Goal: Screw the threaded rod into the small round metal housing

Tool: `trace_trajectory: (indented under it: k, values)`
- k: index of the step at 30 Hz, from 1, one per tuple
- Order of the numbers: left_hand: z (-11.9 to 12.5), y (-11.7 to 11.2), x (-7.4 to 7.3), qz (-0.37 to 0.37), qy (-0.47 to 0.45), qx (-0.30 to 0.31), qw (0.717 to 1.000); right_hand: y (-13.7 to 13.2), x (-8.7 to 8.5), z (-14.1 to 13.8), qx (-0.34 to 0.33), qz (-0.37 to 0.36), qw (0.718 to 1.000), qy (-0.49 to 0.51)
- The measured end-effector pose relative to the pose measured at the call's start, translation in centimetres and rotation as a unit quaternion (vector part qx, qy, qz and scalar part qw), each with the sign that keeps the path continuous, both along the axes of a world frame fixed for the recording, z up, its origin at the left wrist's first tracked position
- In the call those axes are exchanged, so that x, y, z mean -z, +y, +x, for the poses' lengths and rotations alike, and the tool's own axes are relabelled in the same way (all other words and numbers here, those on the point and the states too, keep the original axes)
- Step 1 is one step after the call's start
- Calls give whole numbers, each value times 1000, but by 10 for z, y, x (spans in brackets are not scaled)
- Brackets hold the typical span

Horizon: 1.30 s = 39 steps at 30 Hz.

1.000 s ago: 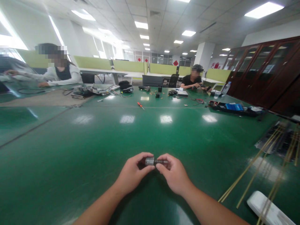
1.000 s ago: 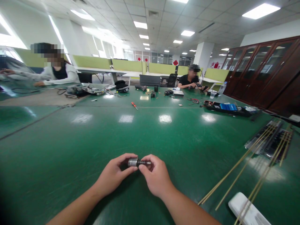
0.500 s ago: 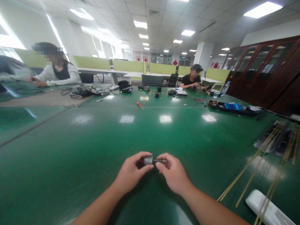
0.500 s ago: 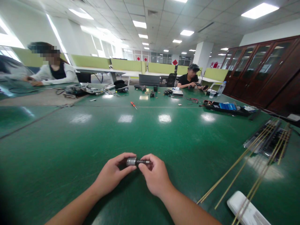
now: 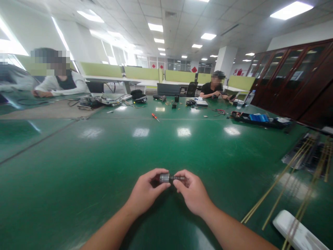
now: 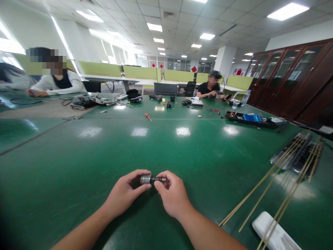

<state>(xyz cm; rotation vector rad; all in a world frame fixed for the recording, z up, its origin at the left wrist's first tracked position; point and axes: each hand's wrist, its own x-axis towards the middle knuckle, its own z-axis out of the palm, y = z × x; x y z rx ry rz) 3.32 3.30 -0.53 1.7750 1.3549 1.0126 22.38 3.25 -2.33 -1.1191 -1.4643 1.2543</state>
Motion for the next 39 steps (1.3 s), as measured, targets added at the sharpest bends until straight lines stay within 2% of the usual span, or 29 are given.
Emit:
trace_trajectory:
  k: [19,30,39]
  values:
    - [1,-1,-1,34,1,-14,999,0,0,1,9,-7,1000,15]
    - [0,-1,-2,27,-2,-15,1000,0,-2,2,11,-13,1000,15]
    - [-2,1,3,18,-17,-13,1000,0,-1,2,13,-6,1000,19]
